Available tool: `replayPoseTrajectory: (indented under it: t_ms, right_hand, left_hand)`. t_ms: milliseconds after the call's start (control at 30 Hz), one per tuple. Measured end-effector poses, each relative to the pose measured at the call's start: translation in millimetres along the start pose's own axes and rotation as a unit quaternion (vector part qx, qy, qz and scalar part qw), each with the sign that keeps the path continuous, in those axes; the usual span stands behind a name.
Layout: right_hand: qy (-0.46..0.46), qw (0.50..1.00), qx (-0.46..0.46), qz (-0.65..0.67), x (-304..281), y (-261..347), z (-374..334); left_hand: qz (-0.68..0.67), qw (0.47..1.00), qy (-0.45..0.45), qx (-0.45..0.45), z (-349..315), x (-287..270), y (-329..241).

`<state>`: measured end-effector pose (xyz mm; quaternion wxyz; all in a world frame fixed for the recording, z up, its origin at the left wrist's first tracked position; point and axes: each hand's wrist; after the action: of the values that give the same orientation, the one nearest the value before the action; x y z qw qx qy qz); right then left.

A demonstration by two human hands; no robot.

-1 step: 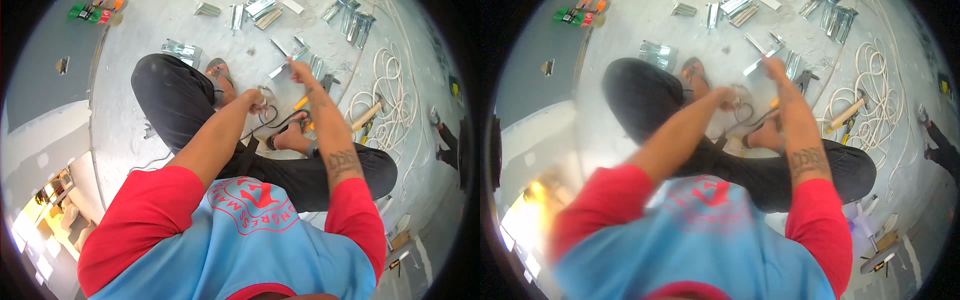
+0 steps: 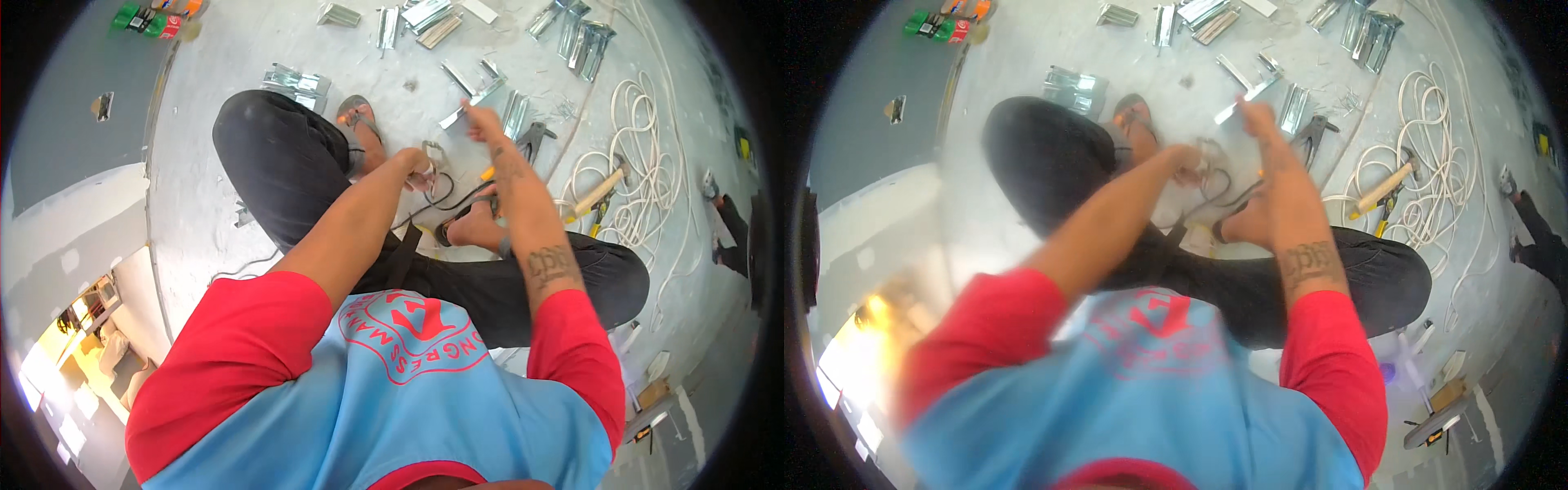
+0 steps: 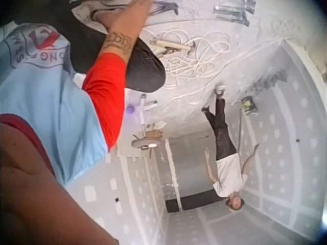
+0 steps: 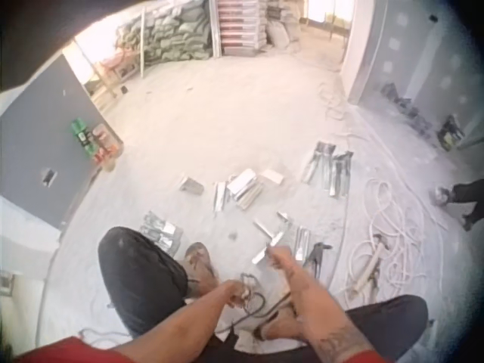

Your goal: Assembling and joining metal studs using a hand crimper, a drill, and a C-clamp.

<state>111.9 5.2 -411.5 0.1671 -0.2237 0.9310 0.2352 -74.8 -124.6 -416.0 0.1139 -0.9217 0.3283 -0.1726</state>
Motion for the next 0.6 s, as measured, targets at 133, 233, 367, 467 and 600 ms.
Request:
replayPoseTrajectory:
  t_ms: [133, 233, 367, 467, 600]
  right_hand:
    - [-0.012, 0.999, -0.022, 0.041, 59, -38, 38]
    - [-0.032, 0.996, -0.052, 0.065, 48, -32, 39]
    - [0.023, 0.964, -0.047, 0.261, 24, -16, 15]
    - [0.164, 0.900, -0.067, 0.399, -3, -7, 5]
    - [0.267, 0.850, -0.147, 0.430, -55, 12, -16]
  left_hand:
    - [0.003, 0.999, -0.022, -0.042, -6, 15, 9]
    - [0.059, 0.991, -0.115, -0.041, -5, 25, 12]
    - [0.138, 0.977, -0.155, 0.050, -6, 27, 8]
    - [0.318, 0.900, -0.275, 0.120, -21, 19, -9]
    - [0.369, 0.865, -0.318, 0.120, -77, -11, -48]
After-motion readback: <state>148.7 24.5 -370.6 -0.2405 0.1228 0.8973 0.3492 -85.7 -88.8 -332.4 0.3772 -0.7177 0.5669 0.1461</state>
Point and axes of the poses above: each hand's wrist, its own z-axis towards the middle knuckle, its own x-axis out of the palm, y = z × x, and after that the axes turned 9 degrees about x, right-handed
